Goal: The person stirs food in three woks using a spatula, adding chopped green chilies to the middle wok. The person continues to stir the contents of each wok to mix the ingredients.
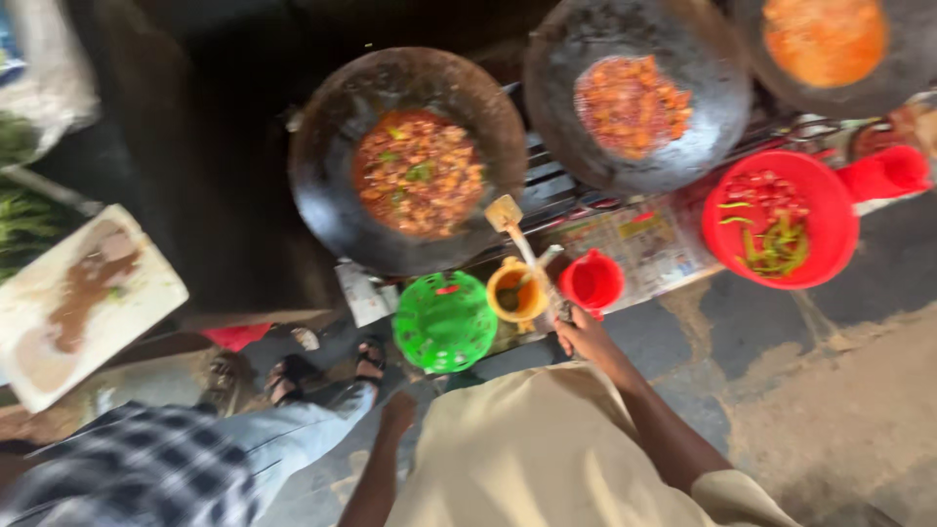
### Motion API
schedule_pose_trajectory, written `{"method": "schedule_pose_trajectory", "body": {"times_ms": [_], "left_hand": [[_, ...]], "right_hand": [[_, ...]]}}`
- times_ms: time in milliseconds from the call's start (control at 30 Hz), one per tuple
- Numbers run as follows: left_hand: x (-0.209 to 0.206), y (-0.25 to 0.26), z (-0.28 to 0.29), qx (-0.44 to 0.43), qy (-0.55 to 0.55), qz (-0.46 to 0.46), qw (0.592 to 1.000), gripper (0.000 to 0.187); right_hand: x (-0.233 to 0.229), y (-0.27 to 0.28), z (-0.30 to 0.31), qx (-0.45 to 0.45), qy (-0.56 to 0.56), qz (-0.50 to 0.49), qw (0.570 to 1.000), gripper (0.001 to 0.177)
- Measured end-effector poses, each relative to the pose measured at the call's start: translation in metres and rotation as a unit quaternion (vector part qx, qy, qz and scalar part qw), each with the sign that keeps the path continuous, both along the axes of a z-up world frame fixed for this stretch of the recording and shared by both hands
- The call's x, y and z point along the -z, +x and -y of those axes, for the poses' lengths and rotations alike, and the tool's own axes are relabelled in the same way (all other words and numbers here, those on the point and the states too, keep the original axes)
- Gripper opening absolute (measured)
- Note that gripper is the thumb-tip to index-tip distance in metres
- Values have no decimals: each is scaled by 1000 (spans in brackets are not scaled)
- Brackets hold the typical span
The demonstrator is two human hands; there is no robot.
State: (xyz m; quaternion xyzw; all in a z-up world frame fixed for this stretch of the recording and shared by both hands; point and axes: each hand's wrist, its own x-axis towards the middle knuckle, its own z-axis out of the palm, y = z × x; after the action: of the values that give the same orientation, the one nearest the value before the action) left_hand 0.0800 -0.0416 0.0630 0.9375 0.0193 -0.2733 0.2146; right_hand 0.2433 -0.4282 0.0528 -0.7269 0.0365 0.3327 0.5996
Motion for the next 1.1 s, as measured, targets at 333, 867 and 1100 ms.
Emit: {"method": "schedule_pose_trajectory", "body": {"times_ms": [333, 867, 1100], "left_hand": [[4, -31, 135, -592, -193, -225, 749, 36], [65, 69, 247, -390, -153, -32, 907, 26], [60, 117, 244, -316, -174, -46, 932, 24]], "right_hand": [[-20, 63, 152, -3, 82, -34, 996, 17], [-24, 169, 244, 32, 58, -42, 997, 28], [-113, 213, 243, -45, -76, 452, 888, 47]]}}
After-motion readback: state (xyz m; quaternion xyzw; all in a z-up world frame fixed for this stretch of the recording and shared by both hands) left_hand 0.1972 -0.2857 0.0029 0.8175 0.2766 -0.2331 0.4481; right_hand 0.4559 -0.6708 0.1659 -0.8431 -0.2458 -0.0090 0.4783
